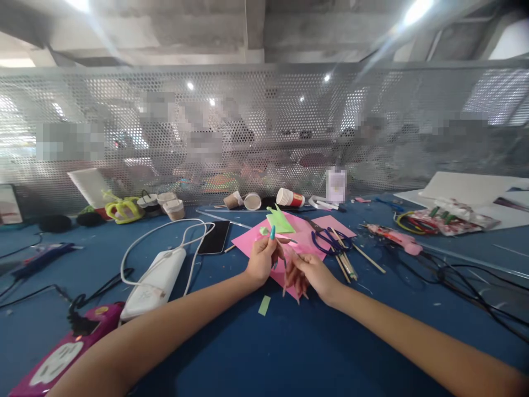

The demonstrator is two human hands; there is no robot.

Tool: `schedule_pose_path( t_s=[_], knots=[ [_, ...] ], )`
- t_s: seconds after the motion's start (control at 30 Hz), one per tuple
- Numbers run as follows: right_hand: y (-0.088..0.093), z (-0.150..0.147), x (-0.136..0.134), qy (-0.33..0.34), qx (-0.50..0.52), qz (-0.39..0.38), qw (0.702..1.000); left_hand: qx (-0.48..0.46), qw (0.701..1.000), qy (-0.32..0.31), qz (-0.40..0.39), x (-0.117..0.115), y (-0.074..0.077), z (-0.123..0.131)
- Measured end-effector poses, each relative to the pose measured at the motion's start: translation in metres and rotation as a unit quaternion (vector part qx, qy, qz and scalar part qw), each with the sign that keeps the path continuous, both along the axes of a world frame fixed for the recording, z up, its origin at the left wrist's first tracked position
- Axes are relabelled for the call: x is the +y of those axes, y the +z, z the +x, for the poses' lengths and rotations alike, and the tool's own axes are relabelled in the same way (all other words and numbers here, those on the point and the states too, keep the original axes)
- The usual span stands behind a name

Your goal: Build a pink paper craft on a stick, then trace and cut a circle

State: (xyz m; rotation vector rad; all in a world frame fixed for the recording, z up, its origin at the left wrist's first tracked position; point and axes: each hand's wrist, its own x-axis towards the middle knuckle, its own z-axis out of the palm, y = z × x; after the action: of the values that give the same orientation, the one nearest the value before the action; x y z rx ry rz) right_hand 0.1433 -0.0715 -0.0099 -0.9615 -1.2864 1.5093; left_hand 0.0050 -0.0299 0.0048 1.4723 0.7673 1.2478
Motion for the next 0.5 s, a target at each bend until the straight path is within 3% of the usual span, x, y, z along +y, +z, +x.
schedule_pose_path(
  t_s=[0.13,0.27,0.37,0.5],
  knots=[
    [-0.001,0.011,0.005,0.031,0.037,-0.018,0.999,0.018,0.999,-0.006,0.04,0.004,-0.003,-0.001],
    [0.005,0.022,0.006,0.103,0.077,-0.058,0.99,0.063,0.991,0.031,0.117,0.001,-0.006,-0.002],
    [0.014,0.023,-0.002,0.161,0.14,-0.087,0.973,0.118,0.978,0.061,0.164,-0.006,-0.006,-0.001],
    [0.023,0.022,-0.016,0.183,0.193,-0.075,0.961,0.183,0.965,0.04,0.186,-0.009,-0.001,-0.001]
  ],
)
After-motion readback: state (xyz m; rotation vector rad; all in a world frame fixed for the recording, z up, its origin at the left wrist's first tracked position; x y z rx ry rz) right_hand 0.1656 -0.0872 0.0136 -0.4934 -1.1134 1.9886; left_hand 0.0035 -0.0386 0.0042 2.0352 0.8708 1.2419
